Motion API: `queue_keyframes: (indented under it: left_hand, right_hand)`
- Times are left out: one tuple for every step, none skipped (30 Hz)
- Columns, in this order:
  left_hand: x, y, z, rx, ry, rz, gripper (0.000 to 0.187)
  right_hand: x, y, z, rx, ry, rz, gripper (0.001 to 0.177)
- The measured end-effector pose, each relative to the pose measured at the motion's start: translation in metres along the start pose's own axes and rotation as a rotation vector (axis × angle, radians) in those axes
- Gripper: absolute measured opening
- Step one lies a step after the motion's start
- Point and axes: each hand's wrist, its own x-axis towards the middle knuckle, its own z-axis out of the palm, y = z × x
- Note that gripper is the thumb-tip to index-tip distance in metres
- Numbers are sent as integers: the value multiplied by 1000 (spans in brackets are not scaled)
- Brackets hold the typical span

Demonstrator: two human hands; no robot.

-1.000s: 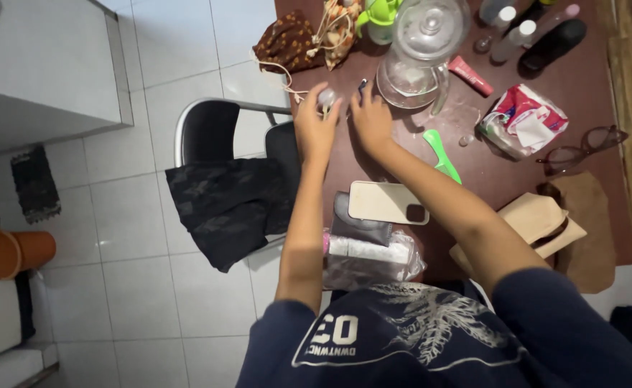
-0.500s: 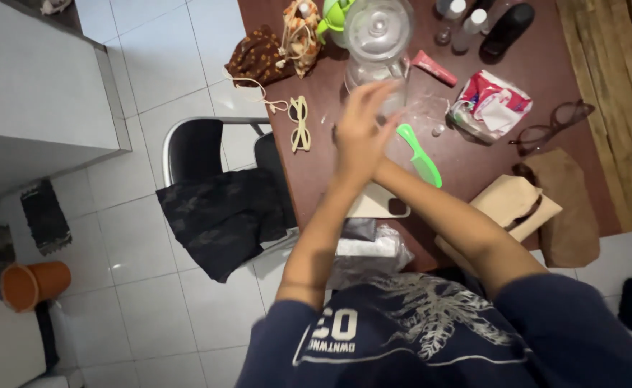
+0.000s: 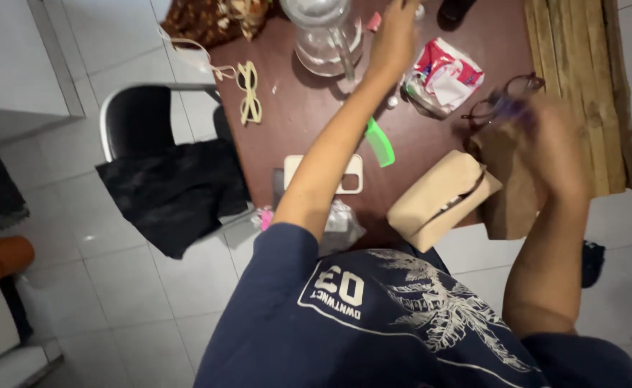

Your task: Organizing and tidying various cosmetics, pouches, and accessories on a table.

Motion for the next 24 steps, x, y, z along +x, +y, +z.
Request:
queue_keyframes:
  left_hand:
    - [-3, -14, 13, 0, -1, -12, 48]
    - [-7, -28, 26, 5, 58, 58, 44]
    - [-6, -42, 39, 12, 121, 134, 42]
    - [-3, -32, 30, 12, 123, 129, 42]
    - [1, -21, 21, -42, -51, -154, 35]
    - [5, -11, 12, -96, -231, -432, 27]
    - [5, -16, 18, -96, -226, -436, 27]
    - [5, -22, 24, -51, -189, -398, 27]
    - [6, -28, 29, -6, -150, -361, 27]
    - [6, -35, 37, -5, -141, -366, 27]
    - [3, -42, 45, 50, -48, -253, 30]
    - [1, -49, 53, 106, 43, -139, 32]
    - [0, -51, 57, 109, 52, -146, 32]
    - [-1, -54, 60, 106, 121, -67, 38]
    - [-1, -55, 63, 103, 189, 13, 44]
    - [1, -58, 66, 105, 198, 7, 44]
    - [0, -61, 68, 112, 194, 18, 48]
    - [-1, -64, 71, 119, 189, 29, 51]
    - [-4, -65, 72, 121, 190, 18, 51]
    - [-7, -67, 73, 132, 93, -81, 48]
    - [-8, -68, 75, 139, -3, -178, 44]
    - [-12, -66, 71, 137, 0, -187, 44]
    - [-10, -64, 68, 169, -32, -170, 44]
    - [-8, -61, 64, 201, -64, -152, 44]
  right_hand:
    - [10, 16, 1, 1, -12, 2, 29]
    - [19, 32, 2, -26, 57, -20, 25]
    - [31, 48, 2, -54, 131, -46, 22]
    - [47, 60, 9, -55, 126, -47, 22]
    - [63, 72, 16, -39, 132, -78, 24]
    - [79, 84, 23, -24, 138, -109, 27]
    - [95, 99, 34, -24, 133, -114, 27]
    - [110, 114, 46, -64, 143, -141, 30]
    - [128, 128, 58, -105, 153, -172, 34]
    - [136, 136, 67, -105, 148, -180, 34]
    - [144, 144, 76, -143, 121, -191, 33]
    - [151, 152, 86, -180, 95, -202, 33]
    - [155, 154, 92, -180, 89, -212, 33]
    - [159, 156, 98, -182, 81, -202, 34]
    - [163, 158, 104, -186, 74, -191, 35]
    - [167, 161, 107, -187, 67, -200, 35]
    - [168, 164, 110, -168, 56, -212, 36]
    - [169, 166, 115, -150, 44, -223, 36]
    - [169, 165, 115, -148, 33, -225, 36]
    - [168, 163, 116, -162, 3, -208, 35]
    - [168, 161, 115, -180, -25, -192, 33]
    - [168, 160, 115, -182, -34, -195, 33]
    - [171, 160, 113, -211, -27, -202, 35]
    - [175, 158, 111, -240, -20, -209, 37]
